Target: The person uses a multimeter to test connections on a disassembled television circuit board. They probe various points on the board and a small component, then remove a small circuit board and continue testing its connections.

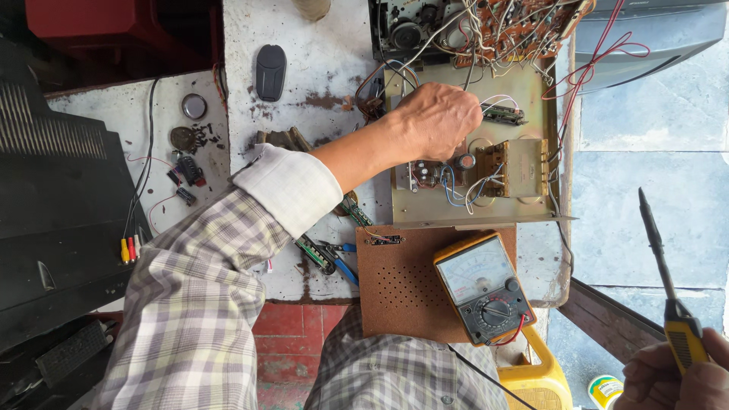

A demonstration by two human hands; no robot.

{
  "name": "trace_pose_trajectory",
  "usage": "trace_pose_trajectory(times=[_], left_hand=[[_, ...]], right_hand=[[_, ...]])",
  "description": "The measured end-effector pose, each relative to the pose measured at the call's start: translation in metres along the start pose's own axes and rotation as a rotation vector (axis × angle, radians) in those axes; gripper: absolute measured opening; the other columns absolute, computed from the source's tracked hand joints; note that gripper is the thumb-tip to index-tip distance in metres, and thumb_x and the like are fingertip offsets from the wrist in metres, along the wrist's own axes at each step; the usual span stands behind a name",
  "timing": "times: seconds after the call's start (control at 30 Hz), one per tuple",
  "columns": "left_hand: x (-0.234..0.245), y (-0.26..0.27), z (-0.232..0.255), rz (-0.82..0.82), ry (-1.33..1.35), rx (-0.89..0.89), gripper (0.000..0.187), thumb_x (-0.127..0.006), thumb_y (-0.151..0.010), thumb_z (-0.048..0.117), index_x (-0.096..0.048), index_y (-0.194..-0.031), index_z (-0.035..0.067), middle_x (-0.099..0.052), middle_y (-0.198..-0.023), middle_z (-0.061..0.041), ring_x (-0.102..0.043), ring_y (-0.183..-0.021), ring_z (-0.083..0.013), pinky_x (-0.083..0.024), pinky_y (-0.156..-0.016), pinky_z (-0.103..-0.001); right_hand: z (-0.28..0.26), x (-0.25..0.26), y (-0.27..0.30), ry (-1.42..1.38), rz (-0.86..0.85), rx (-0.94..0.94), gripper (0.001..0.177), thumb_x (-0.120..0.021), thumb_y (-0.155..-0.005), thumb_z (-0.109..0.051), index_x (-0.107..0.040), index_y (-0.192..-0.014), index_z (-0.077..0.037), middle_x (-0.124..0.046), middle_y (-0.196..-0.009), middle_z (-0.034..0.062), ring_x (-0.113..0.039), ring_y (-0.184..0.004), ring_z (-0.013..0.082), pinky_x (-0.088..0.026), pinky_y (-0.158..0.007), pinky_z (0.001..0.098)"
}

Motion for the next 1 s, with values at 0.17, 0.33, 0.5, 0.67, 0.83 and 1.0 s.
trace_pose_trajectory(times=[0.17, 0.33, 0.5, 0.67, 0.83, 1.0], left_hand=[[0.006, -0.001, -0.004, 0.049, 0.026, -0.016, 0.015, -0.077, -0.077, 0.014, -0.07, -0.082, 0.002, -0.065, -0.083, -0.014, -0.072, -0.083, -0.031, -0.059, -0.07, -0.043], [0.02, -0.001, -0.013, 0.165, 0.204, 0.028, 0.025, -0.076, -0.089, 0.021, -0.065, -0.091, -0.002, -0.063, -0.088, -0.015, -0.071, -0.08, -0.0277, -0.058, -0.07, -0.04], [0.02, 0.0, -0.015, 0.122, 0.221, 0.052, 0.028, -0.076, -0.089, 0.022, -0.064, -0.094, -0.003, -0.063, -0.09, -0.016, -0.07, -0.082, -0.028, -0.059, -0.073, -0.04], [0.017, 0.01, -0.008, 0.133, 0.108, 0.021, 0.024, -0.077, -0.081, 0.023, -0.068, -0.084, 0.0, -0.067, -0.084, -0.016, -0.07, -0.084, -0.0309, -0.058, -0.072, -0.044], [0.013, 0.007, -0.004, 0.076, 0.005, 0.02, 0.023, -0.075, -0.079, 0.026, -0.07, -0.075, 0.004, -0.069, -0.074, -0.015, -0.071, -0.076, -0.0302, -0.057, -0.067, -0.046], [0.013, 0.002, -0.005, -0.005, -0.01, 0.042, 0.023, -0.077, -0.072, 0.026, -0.071, -0.074, 0.003, -0.071, -0.073, -0.017, -0.072, -0.073, -0.0311, -0.058, -0.064, -0.044]], right_hand=[[0.002, 0.0, -0.008, 0.023, -0.026, -0.025, 0.048, -0.04, -0.125, -0.043, -0.036, -0.156, -0.006, -0.059, -0.091, 0.0175, -0.06, -0.066, 0.019, -0.053, -0.057, 0.0304], [0.004, -0.009, -0.009, -0.112, 0.012, 0.062, 0.046, -0.044, -0.124, -0.037, -0.039, -0.151, 0.0, -0.057, -0.091, 0.0183, -0.059, -0.069, 0.021, -0.052, -0.064, 0.0304], [-0.006, -0.015, -0.013, -0.067, 0.003, 0.059, 0.048, -0.047, -0.126, -0.04, -0.038, -0.152, 0.0, -0.06, -0.092, 0.0199, -0.061, -0.069, 0.021, -0.055, -0.064, 0.0302], [-0.014, -0.016, -0.011, 0.004, -0.053, -0.021, 0.051, -0.046, -0.124, -0.04, -0.037, -0.153, 0.0, -0.059, -0.093, 0.0224, -0.064, -0.071, 0.0221, -0.057, -0.064, 0.0349], [-0.029, -0.029, -0.007, -0.032, -0.086, 0.002, 0.047, -0.045, -0.123, -0.036, -0.037, -0.151, 0.001, -0.06, -0.092, 0.0247, -0.064, -0.071, 0.0252, -0.057, -0.065, 0.0368], [-0.045, -0.046, -0.041, -0.004, -0.296, -0.196, 0.043, -0.044, -0.12, -0.031, -0.055, -0.124, 0.011, -0.065, -0.083, 0.0311, -0.068, -0.066, 0.0334, -0.058, -0.057, 0.0435]])
Point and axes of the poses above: each hand's wrist, its own y-axis away from the middle knuckle, its own x-axis out of the back of the hand, z = x × y, the point moved 7 cm from there along -y, towards the middle knuckle
